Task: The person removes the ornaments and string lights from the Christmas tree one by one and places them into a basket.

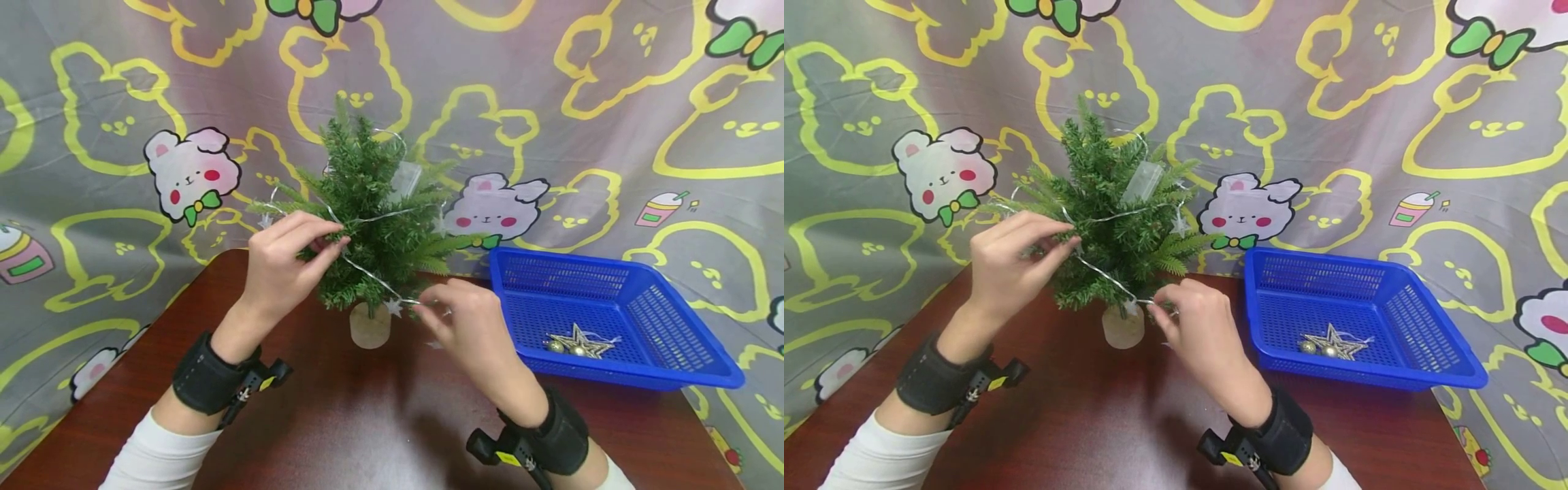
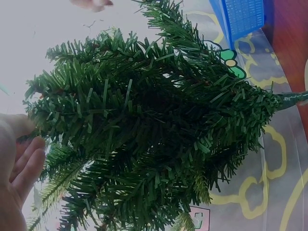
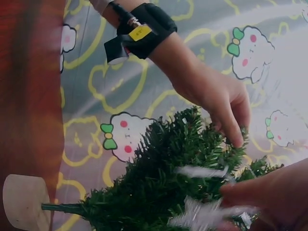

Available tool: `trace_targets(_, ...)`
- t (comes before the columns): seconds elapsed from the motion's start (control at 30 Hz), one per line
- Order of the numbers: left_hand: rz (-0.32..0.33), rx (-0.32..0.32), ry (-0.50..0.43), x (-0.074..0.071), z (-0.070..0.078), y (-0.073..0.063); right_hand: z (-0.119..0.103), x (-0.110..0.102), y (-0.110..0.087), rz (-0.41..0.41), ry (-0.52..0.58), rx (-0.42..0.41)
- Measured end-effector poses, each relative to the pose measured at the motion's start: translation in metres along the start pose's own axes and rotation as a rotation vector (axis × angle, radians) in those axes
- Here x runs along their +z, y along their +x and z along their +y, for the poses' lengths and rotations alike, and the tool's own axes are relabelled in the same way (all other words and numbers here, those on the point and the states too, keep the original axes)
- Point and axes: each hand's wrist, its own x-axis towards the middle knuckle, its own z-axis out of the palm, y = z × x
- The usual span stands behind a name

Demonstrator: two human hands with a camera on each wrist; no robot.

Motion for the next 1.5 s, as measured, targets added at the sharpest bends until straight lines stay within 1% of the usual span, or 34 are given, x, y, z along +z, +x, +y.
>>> trace_targets(0.17, -0.007, 0.008, 0.002, 0.000, 0.001, 0.000, 0.002, 0.003, 0.001, 0.060, 0.117, -0.005)
trace_targets(0.3, -0.014, 0.020, 0.019, 0.000, 0.002, 0.000, 0.004, 0.005, 0.001, 0.098, 0.202, -0.026)
trace_targets(0.4, -0.018, 0.029, 0.038, -0.001, 0.004, 0.001, 0.004, 0.005, 0.002, 0.098, 0.269, -0.029)
trace_targets(0.53, -0.021, 0.031, 0.068, -0.002, 0.007, 0.002, 0.004, 0.007, 0.003, 0.083, 0.363, 0.002)
trace_targets(0.67, -0.017, 0.033, 0.087, -0.004, 0.009, 0.003, 0.002, 0.010, 0.005, 0.102, 0.445, 0.025)
trace_targets(0.73, -0.004, 0.035, 0.079, -0.005, 0.010, 0.004, 0.001, 0.012, 0.005, 0.112, 0.485, 0.028)
trace_targets(0.8, 0.028, 0.039, 0.058, -0.006, 0.010, 0.006, -0.001, 0.014, 0.005, 0.113, 0.520, 0.031)
trace_targets(0.87, 0.088, 0.040, 0.025, -0.008, 0.010, 0.008, -0.002, 0.016, 0.005, 0.105, 0.549, 0.034)
trace_targets(1.0, 0.262, 0.040, -0.032, -0.011, 0.005, 0.012, -0.004, 0.018, 0.005, 0.083, 0.591, 0.041)
trace_targets(1.07, 0.342, 0.019, -0.058, -0.013, 0.001, 0.014, -0.004, 0.018, 0.005, 0.073, 0.612, 0.040)
trace_targets(1.13, 0.412, -0.019, -0.074, -0.016, -0.004, 0.018, -0.004, 0.018, 0.005, 0.067, 0.637, 0.037)
trace_targets(1.23, 0.462, -0.101, -0.090, -0.022, -0.014, 0.021, -0.005, 0.018, 0.005, 0.065, 0.658, 0.038)
trace_targets(1.3, 0.463, -0.170, -0.092, -0.026, -0.021, 0.022, -0.005, 0.018, 0.005, 0.070, 0.664, 0.037)
trace_targets(1.4, 0.426, -0.281, -0.092, -0.030, -0.034, 0.020, -0.005, 0.018, 0.005, 0.078, 0.658, 0.038)
trace_targets(1.5, 0.392, -0.406, -0.132, -0.032, -0.050, 0.016, -0.004, 0.019, 0.005, 0.082, 0.654, 0.033)
